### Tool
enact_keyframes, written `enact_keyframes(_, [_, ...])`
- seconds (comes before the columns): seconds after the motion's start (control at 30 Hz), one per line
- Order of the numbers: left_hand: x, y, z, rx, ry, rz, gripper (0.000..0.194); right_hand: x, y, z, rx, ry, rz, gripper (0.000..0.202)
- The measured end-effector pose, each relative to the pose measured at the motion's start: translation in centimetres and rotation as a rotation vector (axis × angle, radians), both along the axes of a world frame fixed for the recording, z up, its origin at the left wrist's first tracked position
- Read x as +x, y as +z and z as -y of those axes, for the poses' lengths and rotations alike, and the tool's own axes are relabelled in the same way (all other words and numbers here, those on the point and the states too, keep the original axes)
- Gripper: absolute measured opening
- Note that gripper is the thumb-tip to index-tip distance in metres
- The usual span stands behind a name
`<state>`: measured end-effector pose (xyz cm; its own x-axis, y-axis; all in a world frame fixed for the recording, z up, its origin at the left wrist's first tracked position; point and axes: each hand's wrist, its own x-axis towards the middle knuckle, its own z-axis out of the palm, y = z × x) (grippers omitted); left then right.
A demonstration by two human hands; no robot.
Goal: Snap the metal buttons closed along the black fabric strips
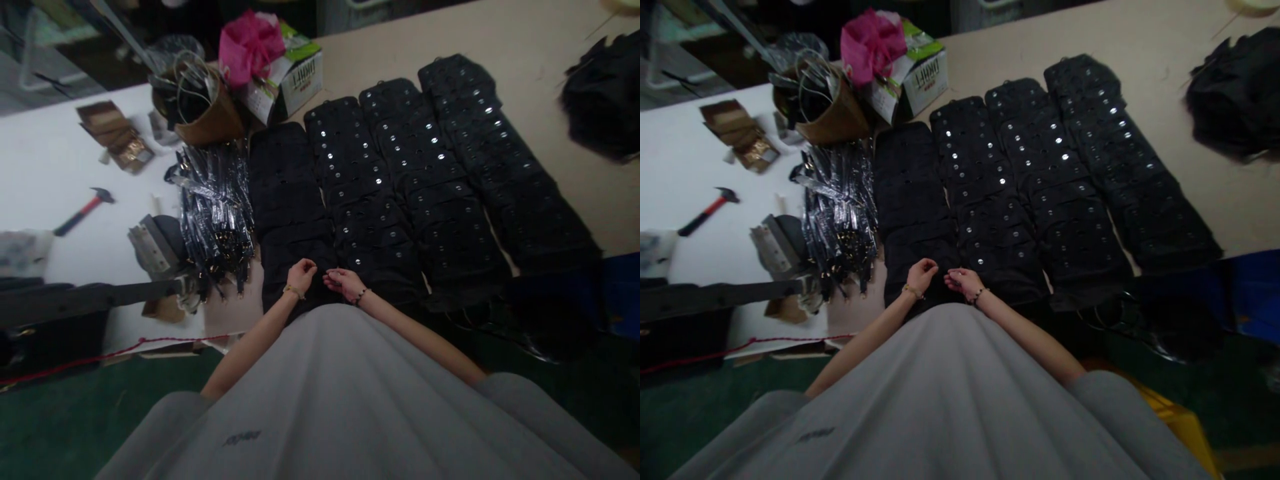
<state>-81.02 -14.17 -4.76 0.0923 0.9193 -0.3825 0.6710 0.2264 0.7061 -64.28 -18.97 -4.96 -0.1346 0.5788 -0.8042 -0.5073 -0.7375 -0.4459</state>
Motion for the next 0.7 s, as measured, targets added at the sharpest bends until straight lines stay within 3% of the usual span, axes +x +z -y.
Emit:
enact_keyframes(0.2, [0.7, -0.3, -1.4, -0.059, -0.215, -0.173, 0.019, -0.2, -1.4, -0.2, -0.004, 0.041, 0.021, 0.005])
enact_keyframes(0.43, [1.1, -0.7, -0.9, 0.003, -0.237, -0.293, 0.022, -0.1, -1.8, -0.1, 0.008, 0.062, 0.014, 0.007])
enact_keyframes(0.7, [1.6, -0.4, -1.0, 0.119, -0.379, -0.39, 0.023, -0.4, -1.3, 0.0, 0.01, 0.117, 0.054, 0.003])
